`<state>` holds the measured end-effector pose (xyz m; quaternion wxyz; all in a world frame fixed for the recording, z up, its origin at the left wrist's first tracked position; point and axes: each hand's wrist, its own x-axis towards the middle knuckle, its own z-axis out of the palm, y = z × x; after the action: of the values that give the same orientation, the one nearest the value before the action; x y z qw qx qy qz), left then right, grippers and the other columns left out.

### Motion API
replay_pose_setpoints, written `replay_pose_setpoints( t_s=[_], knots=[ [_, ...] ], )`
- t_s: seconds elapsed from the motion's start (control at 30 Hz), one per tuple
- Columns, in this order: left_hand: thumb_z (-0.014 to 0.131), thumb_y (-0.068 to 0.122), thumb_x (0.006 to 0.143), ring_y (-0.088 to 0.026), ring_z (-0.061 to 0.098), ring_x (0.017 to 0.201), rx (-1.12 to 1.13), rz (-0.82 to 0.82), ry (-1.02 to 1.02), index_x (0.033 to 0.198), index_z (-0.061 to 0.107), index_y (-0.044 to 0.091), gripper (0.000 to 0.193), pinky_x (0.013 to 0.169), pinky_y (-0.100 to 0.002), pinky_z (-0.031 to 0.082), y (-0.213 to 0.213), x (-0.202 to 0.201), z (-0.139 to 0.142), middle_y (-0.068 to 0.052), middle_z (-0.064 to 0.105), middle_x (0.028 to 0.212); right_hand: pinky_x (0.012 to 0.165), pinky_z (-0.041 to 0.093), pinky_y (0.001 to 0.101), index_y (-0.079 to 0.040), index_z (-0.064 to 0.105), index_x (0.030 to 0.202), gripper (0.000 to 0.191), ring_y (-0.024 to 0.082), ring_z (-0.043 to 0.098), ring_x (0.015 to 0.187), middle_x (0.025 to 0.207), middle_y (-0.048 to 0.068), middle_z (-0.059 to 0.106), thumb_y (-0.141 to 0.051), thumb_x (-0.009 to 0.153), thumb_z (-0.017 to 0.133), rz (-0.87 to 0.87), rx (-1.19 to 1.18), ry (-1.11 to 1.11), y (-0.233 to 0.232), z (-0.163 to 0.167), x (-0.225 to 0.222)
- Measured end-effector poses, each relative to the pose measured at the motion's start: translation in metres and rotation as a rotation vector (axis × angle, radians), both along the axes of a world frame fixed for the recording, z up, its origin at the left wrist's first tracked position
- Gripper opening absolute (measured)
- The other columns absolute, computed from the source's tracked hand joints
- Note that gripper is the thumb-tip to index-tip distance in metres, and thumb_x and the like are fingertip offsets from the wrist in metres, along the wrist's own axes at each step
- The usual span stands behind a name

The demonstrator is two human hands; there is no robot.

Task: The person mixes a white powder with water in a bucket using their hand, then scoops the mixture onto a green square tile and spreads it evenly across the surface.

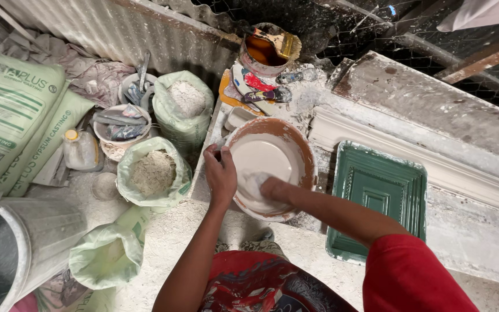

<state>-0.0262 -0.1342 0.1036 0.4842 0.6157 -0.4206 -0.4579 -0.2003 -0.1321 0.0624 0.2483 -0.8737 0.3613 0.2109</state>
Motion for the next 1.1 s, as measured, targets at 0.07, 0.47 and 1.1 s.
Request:
replay_pose_setpoints(
  t_s=[0.07,0.47,1.1],
  knots=[
    [0.049,0.032,0.105,-0.032,0.066,0.101,-0.032,0.006,-0.01,0.134,0.046,-0.005,0.047,0.091,-0.044,0.05,0.0,0.002,0.003,-0.024,0.065,0.112,0.09,0.053,0.0472,-0.002,0.059,0.113,0.034,0.03,0.062,0.101,0.109,0.017,0.057,-0.031,0.097,0.051,0.054,-0.029,0.038,-0.028,0.011,0.006],
    [0.056,0.03,0.101,-0.034,0.069,0.096,-0.006,0.031,-0.037,0.133,0.047,-0.007,0.05,0.088,-0.044,0.052,0.0,0.003,0.008,-0.024,0.069,0.106,0.088,0.052,0.0504,-0.001,0.055,0.118,0.039,0.031,0.059,0.1,0.109,0.017,0.052,-0.034,0.098,0.048,0.146,-0.049,0.151,-0.083,0.027,-0.048],
    [0.05,0.033,0.104,-0.037,0.064,0.11,-0.007,-0.02,-0.044,0.136,0.044,-0.009,0.053,0.094,-0.047,0.049,-0.002,0.002,0.001,-0.03,0.058,0.123,0.09,0.051,0.0488,-0.001,0.053,0.121,0.038,0.03,0.061,0.098,0.108,0.018,0.055,-0.031,0.098,0.047,-0.306,-0.078,-0.001,-0.011,-0.041,0.036]
  ],
)
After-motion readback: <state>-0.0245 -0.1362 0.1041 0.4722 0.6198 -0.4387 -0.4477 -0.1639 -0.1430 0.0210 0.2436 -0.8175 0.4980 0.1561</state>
